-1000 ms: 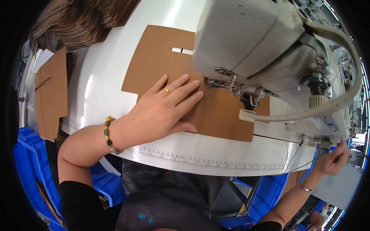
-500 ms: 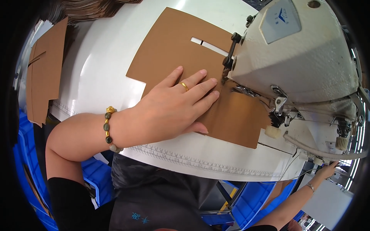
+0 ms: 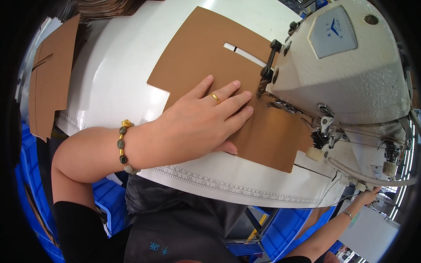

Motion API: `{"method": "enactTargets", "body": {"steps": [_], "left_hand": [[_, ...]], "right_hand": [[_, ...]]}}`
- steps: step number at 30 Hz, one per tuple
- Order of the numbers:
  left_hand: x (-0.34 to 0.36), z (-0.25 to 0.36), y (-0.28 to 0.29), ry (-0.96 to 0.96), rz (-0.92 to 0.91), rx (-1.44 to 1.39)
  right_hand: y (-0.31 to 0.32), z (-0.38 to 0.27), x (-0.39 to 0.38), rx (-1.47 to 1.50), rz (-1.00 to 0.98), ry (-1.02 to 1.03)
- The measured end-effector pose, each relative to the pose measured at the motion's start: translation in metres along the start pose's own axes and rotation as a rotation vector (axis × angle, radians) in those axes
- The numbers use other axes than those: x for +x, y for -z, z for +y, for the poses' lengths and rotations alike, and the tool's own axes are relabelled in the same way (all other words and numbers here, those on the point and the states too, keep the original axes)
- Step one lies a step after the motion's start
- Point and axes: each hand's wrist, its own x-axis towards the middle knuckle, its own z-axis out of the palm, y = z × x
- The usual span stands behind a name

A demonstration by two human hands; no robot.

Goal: Sewing a leather component using an industrial sewing machine.

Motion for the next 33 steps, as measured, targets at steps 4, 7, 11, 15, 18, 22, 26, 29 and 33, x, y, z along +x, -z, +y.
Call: {"method": "enactTargets", "body": {"steps": [4,7,11,15,18,22,26,29,33], "left_hand": [[0.0,0.0,0.001,0.001,-0.001,-0.014],[0.0,-0.001,0.001,-0.004,-0.005,-0.013],[-0.001,-0.001,0.001,-0.012,-0.008,-0.003],[-0.001,-0.001,0.0,0.004,0.003,0.0],[0.0,0.0,-0.001,0.004,-0.021,0.009],[0.001,0.001,0.001,0.015,-0.043,0.013],[0.002,0.0,0.004,0.012,-0.042,0.045],[0.001,0.0,0.004,0.016,-0.049,0.022],[0.001,-0.001,0.002,0.006,-0.027,0.039]], "right_hand": [[0.004,0.021,0.021,-0.185,-0.004,0.406],[0.01,0.01,0.031,-0.091,-0.094,0.168],[0.022,-0.053,-0.018,-0.338,-0.035,0.173],[0.018,-0.14,-0.158,-0.042,0.173,0.782],[-0.014,-0.202,-0.27,-0.009,-0.185,1.407],[-0.067,-0.277,-0.354,-0.029,-0.689,1.515],[-0.124,-0.322,-0.38,0.166,-0.694,1.565],[-0.132,-0.328,-0.381,0.029,-0.637,1.675],[-0.135,-0.324,-0.385,-0.019,-0.57,1.676]]}}
